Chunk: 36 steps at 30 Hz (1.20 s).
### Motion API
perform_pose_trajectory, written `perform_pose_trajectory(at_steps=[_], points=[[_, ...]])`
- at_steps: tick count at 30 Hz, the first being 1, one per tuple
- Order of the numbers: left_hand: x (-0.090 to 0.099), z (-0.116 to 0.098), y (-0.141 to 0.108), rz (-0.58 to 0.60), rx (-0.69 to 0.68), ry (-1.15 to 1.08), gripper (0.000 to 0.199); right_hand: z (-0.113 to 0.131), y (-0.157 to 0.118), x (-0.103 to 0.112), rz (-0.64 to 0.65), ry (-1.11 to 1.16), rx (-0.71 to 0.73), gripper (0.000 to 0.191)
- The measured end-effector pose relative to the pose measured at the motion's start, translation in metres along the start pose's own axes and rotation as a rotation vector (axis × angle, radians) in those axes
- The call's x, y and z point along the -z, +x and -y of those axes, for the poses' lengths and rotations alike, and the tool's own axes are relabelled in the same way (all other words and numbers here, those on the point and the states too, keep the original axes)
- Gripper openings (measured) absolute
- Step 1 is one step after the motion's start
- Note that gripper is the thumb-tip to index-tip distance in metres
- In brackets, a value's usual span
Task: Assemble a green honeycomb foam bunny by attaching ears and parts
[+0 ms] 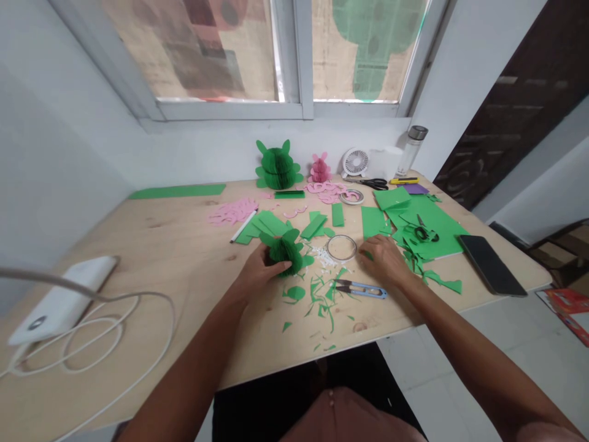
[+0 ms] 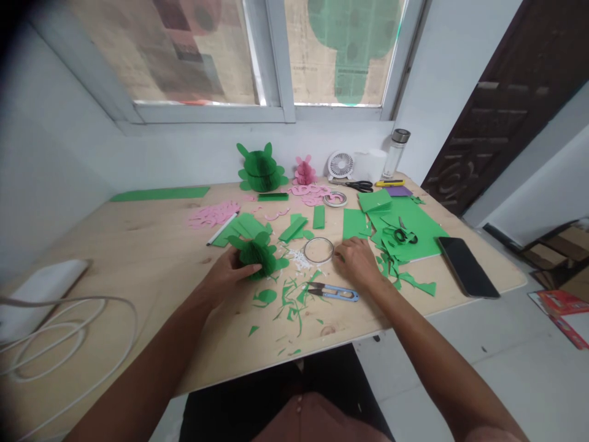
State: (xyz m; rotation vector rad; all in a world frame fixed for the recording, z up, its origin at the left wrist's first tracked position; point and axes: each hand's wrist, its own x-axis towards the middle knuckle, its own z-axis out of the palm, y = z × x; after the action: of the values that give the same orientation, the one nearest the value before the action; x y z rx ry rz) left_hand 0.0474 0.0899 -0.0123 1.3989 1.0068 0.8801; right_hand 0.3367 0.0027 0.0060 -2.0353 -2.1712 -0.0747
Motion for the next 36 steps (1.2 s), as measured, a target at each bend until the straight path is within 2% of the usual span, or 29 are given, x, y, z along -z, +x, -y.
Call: perform_pose_trajectory(at_steps=[9, 14, 20, 24, 36], points=[[0.0, 0.002, 0.001, 0.017, -0.008, 0.03, 0.054, 0.006, 0.0, -0.019, -0.078, 0.104, -0.097, 0.011], [0.0, 0.003, 0.001, 0.004, -0.02, 0.029, 0.056, 0.008, 0.0, -0.022, -0.099, 0.176, -0.104, 0.009], [-0.003, -0.004, -0.002, 0.043, 0.007, -0.033, 0.068, 0.01, 0.0, -0.025, -0.105, 0.2, -0.077, 0.01], [-0.004, -0.008, -0.005, 0.024, 0.043, -0.066, 0.076, 0.009, -0.001, -0.025, -0.122, 0.23, -0.066, 0.01], [0.0, -0.01, -0.032, -0.002, 0.072, -0.136, 0.094, 0.006, -0.001, -0.024, -0.118, 0.284, -0.072, 0.012]])
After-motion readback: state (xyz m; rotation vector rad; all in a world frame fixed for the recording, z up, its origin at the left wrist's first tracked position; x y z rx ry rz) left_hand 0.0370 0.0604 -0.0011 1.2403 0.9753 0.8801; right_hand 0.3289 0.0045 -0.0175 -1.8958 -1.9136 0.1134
